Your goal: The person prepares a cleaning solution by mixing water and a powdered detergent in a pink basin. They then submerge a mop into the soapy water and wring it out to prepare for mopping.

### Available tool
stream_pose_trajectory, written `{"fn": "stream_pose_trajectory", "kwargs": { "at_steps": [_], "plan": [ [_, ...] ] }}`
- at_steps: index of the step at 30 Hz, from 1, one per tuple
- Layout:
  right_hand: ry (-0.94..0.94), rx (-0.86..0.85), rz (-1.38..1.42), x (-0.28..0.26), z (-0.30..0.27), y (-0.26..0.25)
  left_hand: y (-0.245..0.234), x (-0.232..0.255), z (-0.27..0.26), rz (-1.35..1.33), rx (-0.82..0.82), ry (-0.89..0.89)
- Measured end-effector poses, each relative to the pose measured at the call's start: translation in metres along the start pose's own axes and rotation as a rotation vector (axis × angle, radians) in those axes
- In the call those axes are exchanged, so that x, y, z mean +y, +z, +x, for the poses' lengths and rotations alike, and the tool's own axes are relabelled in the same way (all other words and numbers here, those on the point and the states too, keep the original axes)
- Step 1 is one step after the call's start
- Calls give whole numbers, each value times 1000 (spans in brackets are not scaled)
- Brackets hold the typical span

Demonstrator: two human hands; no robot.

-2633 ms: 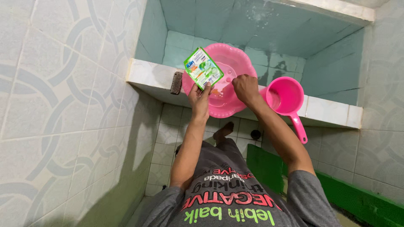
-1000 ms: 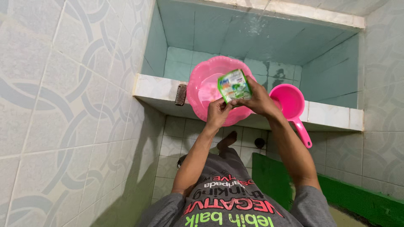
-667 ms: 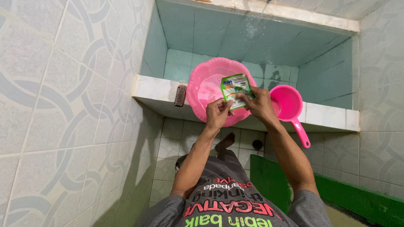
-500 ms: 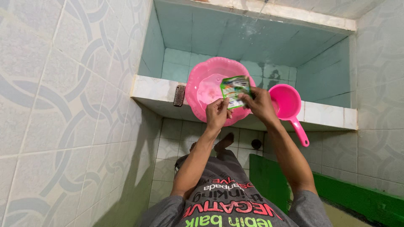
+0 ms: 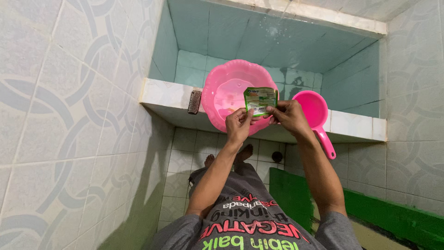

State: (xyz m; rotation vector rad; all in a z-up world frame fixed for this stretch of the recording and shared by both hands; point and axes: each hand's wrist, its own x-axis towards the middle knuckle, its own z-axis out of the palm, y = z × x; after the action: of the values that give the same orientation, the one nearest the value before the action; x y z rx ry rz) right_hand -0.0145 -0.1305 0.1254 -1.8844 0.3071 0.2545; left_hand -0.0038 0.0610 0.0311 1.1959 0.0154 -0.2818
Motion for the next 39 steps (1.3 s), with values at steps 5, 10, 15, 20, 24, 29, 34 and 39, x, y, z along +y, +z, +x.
{"fn": "stream_pose_trajectory", "kwargs": {
  "at_steps": [5, 10, 15, 20, 24, 29, 34, 39],
  "plan": [
    [-162, 75, -191, -12, -3, 6, 0, -6, -1, 33, -50, -26],
    [-122, 34, 24, -31, -11, 7, -10, 0, 0, 88, -157, 120],
    [43, 112, -291, -37, -16, 8, -2, 0, -2, -34, -214, -45],
    [3, 106, -513, -28, -10, -4, 2, -11, 7, -78, -202, -84],
    [-156, 3, -141, -12, 0, -13, 3, -16, 5, -88, -214, -155],
    [-102, 36, -144, 0, 6, -21, 7, -5, 1, -82, -178, -179],
    [-8, -28, -175, -17, 2, -8, 12, -19, 2, -88, -175, -3],
    [58, -103, -19, -19, 3, 5, 1, -48, 11, -275, -221, -231]
  ]
}}
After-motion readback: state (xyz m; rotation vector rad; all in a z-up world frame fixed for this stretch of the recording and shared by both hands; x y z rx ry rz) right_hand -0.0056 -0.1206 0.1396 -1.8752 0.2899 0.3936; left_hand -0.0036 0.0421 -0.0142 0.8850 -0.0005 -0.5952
